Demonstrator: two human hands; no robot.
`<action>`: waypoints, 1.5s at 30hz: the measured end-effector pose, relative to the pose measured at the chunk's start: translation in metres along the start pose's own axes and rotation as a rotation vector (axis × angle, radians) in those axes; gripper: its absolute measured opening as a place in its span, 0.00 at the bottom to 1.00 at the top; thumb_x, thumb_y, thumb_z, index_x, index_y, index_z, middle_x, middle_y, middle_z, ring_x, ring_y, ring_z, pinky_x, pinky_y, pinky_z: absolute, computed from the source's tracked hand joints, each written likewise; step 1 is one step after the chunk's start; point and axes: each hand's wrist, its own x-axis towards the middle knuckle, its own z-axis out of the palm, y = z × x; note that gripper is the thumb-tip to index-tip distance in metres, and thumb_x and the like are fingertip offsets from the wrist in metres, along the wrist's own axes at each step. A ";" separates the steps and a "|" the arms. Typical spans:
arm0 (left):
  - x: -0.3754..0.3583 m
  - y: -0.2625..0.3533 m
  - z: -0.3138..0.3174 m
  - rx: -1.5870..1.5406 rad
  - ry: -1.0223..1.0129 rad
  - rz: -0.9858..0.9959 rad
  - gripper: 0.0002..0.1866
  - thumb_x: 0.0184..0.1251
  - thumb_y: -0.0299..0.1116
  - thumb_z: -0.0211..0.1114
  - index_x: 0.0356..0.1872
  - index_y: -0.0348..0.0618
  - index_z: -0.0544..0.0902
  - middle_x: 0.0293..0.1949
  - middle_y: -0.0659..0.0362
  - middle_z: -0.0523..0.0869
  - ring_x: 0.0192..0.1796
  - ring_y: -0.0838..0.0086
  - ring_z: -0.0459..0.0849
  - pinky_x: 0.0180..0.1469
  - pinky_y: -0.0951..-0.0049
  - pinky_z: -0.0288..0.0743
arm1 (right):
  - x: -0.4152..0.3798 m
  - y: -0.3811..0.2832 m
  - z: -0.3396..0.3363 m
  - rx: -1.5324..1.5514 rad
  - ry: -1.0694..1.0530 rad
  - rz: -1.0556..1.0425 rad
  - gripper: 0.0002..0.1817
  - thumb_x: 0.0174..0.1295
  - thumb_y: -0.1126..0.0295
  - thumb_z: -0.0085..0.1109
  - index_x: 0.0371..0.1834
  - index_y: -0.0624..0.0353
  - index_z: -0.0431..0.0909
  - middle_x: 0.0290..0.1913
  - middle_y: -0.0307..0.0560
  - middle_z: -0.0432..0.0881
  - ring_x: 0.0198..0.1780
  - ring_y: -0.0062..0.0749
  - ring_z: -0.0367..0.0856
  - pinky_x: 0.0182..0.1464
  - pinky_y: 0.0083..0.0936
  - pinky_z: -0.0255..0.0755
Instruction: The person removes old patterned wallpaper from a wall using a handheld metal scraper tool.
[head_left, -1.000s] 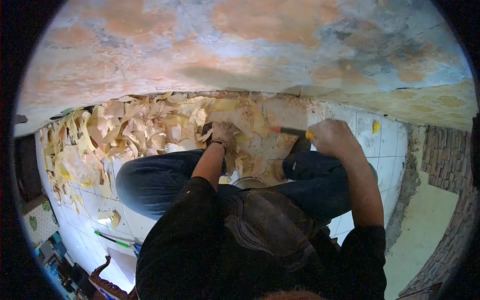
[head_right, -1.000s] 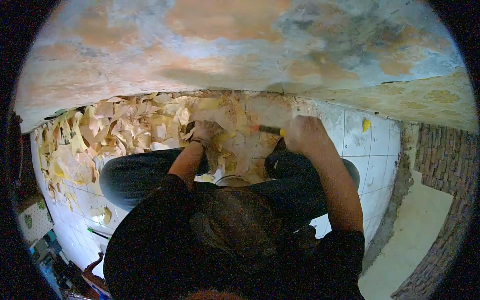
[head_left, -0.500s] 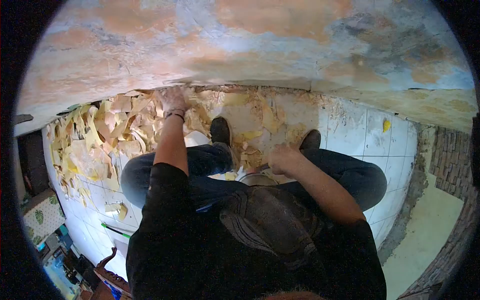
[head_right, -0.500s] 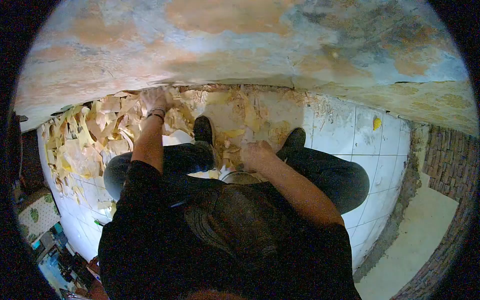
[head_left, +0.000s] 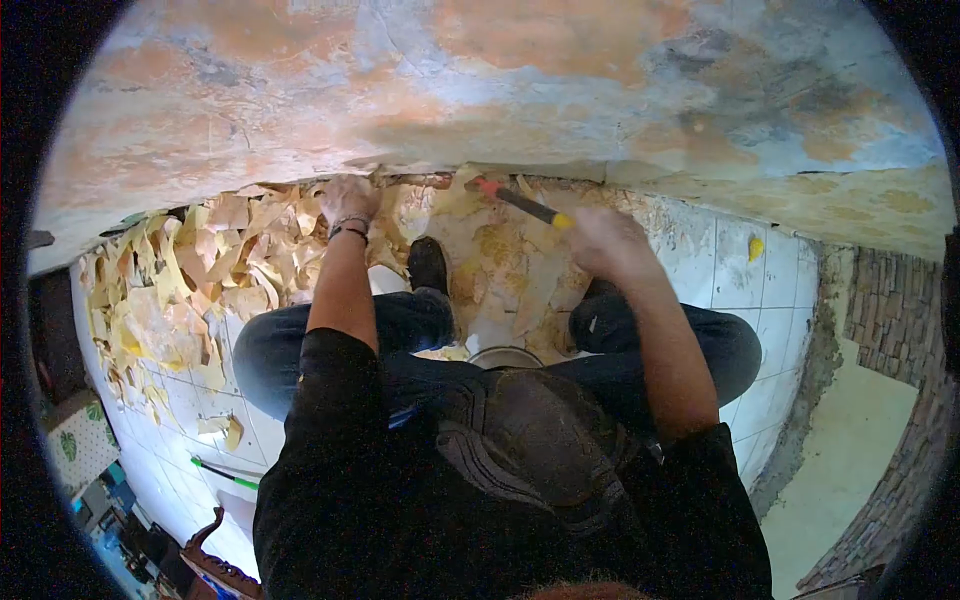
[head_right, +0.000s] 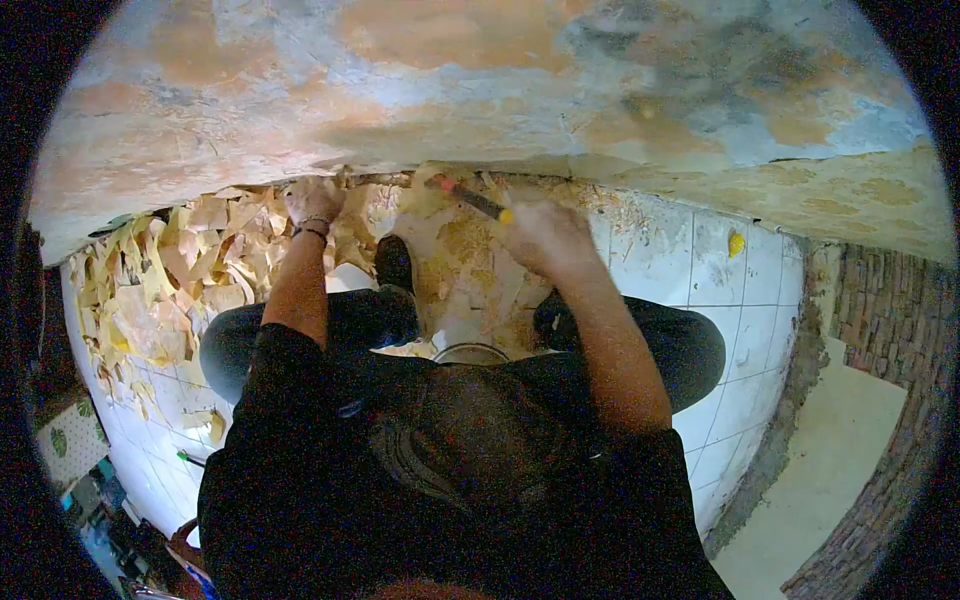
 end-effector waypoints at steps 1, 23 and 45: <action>0.003 -0.005 -0.007 -0.049 -0.022 0.002 0.30 0.62 0.56 0.62 0.60 0.51 0.74 0.57 0.53 0.78 0.61 0.58 0.77 0.59 0.55 0.72 | -0.007 0.013 -0.006 0.006 -0.031 0.056 0.17 0.63 0.61 0.49 0.41 0.64 0.81 0.42 0.61 0.84 0.47 0.56 0.83 0.52 0.47 0.75; 0.024 -0.082 0.005 -0.220 0.425 -0.478 0.25 0.57 0.47 0.66 0.55 0.50 0.76 0.54 0.55 0.80 0.57 0.58 0.77 0.56 0.55 0.70 | -0.010 0.060 0.013 -0.105 -0.144 0.122 0.21 0.61 0.46 0.54 0.40 0.51 0.84 0.39 0.50 0.86 0.41 0.47 0.85 0.45 0.44 0.77; -0.007 0.062 -0.003 -0.330 -0.057 0.414 0.26 0.61 0.43 0.66 0.61 0.52 0.74 0.58 0.49 0.78 0.61 0.52 0.77 0.58 0.56 0.74 | 0.015 -0.065 0.061 0.025 -0.122 -0.037 0.17 0.59 0.65 0.55 0.47 0.62 0.82 0.45 0.59 0.85 0.48 0.50 0.84 0.53 0.50 0.75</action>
